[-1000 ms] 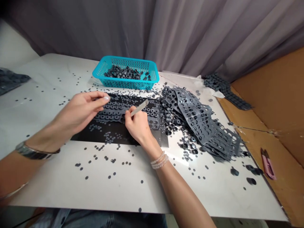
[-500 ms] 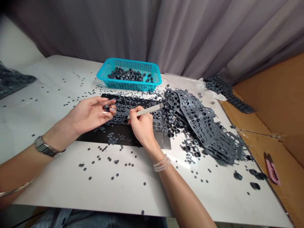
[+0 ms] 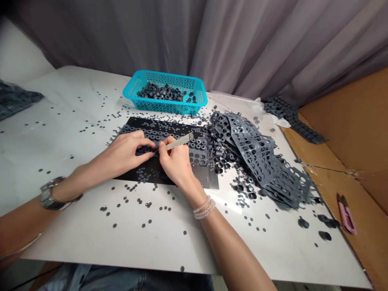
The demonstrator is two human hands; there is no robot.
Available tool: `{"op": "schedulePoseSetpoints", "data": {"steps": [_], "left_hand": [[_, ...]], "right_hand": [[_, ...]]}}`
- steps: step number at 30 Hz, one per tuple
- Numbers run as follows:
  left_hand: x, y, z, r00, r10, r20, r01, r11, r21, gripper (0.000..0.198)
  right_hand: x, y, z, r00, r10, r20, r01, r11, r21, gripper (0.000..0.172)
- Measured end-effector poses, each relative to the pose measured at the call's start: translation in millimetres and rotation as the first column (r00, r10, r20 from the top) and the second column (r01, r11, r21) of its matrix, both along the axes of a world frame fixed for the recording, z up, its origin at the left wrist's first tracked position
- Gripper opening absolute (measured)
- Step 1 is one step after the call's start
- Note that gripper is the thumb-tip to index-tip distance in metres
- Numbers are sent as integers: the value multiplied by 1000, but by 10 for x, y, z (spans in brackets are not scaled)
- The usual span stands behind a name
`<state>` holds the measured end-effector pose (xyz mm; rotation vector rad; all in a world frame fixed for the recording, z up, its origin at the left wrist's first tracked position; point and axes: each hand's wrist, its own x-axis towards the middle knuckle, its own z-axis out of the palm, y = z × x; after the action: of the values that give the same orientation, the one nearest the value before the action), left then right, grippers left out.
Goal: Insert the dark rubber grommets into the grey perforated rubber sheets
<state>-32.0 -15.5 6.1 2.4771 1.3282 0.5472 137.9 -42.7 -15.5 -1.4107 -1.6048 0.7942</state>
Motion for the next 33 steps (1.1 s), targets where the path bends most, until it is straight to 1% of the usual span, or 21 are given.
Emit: {"op": "schedulePoseSetpoints", "data": {"steps": [3, 5, 6, 7, 8, 9, 10, 11, 12, 13, 14, 15, 16, 18, 19, 20, 21, 23, 26, 30, 33], "left_hand": [[16, 15, -101, 998, -55, -37, 55, 998, 3, 20], [23, 27, -114, 998, -65, -12, 65, 998, -11, 19], [21, 31, -94, 998, -58, 18, 58, 998, -22, 18], [15, 35, -58, 998, -34, 61, 36, 998, -42, 17], [2, 40, -10, 992, 14, 124, -5, 997, -76, 14], [-17, 48, 45, 974, 88, 208, -62, 990, -127, 10], [-41, 60, 99, 933, 178, 313, -119, 973, -199, 7], [-69, 77, 144, 864, 270, 425, -151, 944, -293, 6], [-97, 99, 174, 771, 355, 528, -143, 906, -399, 8], [-123, 125, 188, 666, 428, 612, -92, 860, -501, 9], [-142, 152, 184, 562, 491, 665, -8, 808, -590, 8], [-154, 178, 165, 474, 550, 687, 93, 745, -660, 7], [-158, 201, 138, 408, 606, 683, 192, 675, -713, 6], [-143, 228, 81, 317, 704, 636, 336, 544, -769, 7], [-128, 232, 61, 285, 740, 609, 380, 496, -781, 8], [-112, 230, 49, 261, 767, 586, 408, 463, -787, 10], [-97, 224, 45, 240, 785, 571, 425, 444, -789, 11], [-74, 207, 55, 210, 803, 557, 447, 428, -785, 13], [-56, 187, 79, 195, 811, 552, 473, 416, -777, 14], [-37, 175, 78, 182, 813, 553, 474, 420, -774, 18], [-18, 164, 65, 168, 825, 539, 461, 417, -783, 17]], "right_hand": [[-15, -1, 12, 997, 12, 71, -16, 998, 54, 30], [-25, 1, 12, 993, 17, 118, -28, 996, 85, 29], [-29, 2, 9, 990, 17, 138, -30, 995, 95, 29], [-32, 3, 6, 988, 15, 154, -31, 994, 101, 29], [-33, 4, 1, 987, 13, 161, -30, 994, 102, 29], [-32, 5, -5, 988, 10, 157, -26, 995, 99, 28], [-30, 6, -12, 990, 9, 139, -21, 996, 89, 28], [-25, 7, -19, 994, 7, 106, -15, 997, 73, 28], [-19, 9, -27, 998, 6, 58, -8, 999, 50, 28], [-11, 12, -35, 1000, 0, -1, 0, 1000, 24, 28], [-2, 16, -40, 998, -12, -67, 11, 1000, -2, 29], [8, 22, -44, 991, -29, -134, 25, 999, -26, 29], [19, 28, -44, 979, -51, -197, 42, 998, -46, 30], [41, 41, -35, 950, -100, -296, 82, 994, -72, 29], [52, 47, -27, 936, -122, -330, 101, 992, -81, 28], [62, 53, -19, 925, -139, -355, 116, 989, -88, 27], [71, 57, -11, 917, -152, -369, 126, 988, -92, 26], [85, 64, -3, 909, -164, -383, 139, 986, -93, 26], [95, 67, -14, 908, -166, -385, 140, 986, -93, 27], [95, 69, -49, 911, -165, -378, 138, 985, -99, 28], [94, 74, -68, 911, -163, -379, 133, 985, -105, 29]]}}
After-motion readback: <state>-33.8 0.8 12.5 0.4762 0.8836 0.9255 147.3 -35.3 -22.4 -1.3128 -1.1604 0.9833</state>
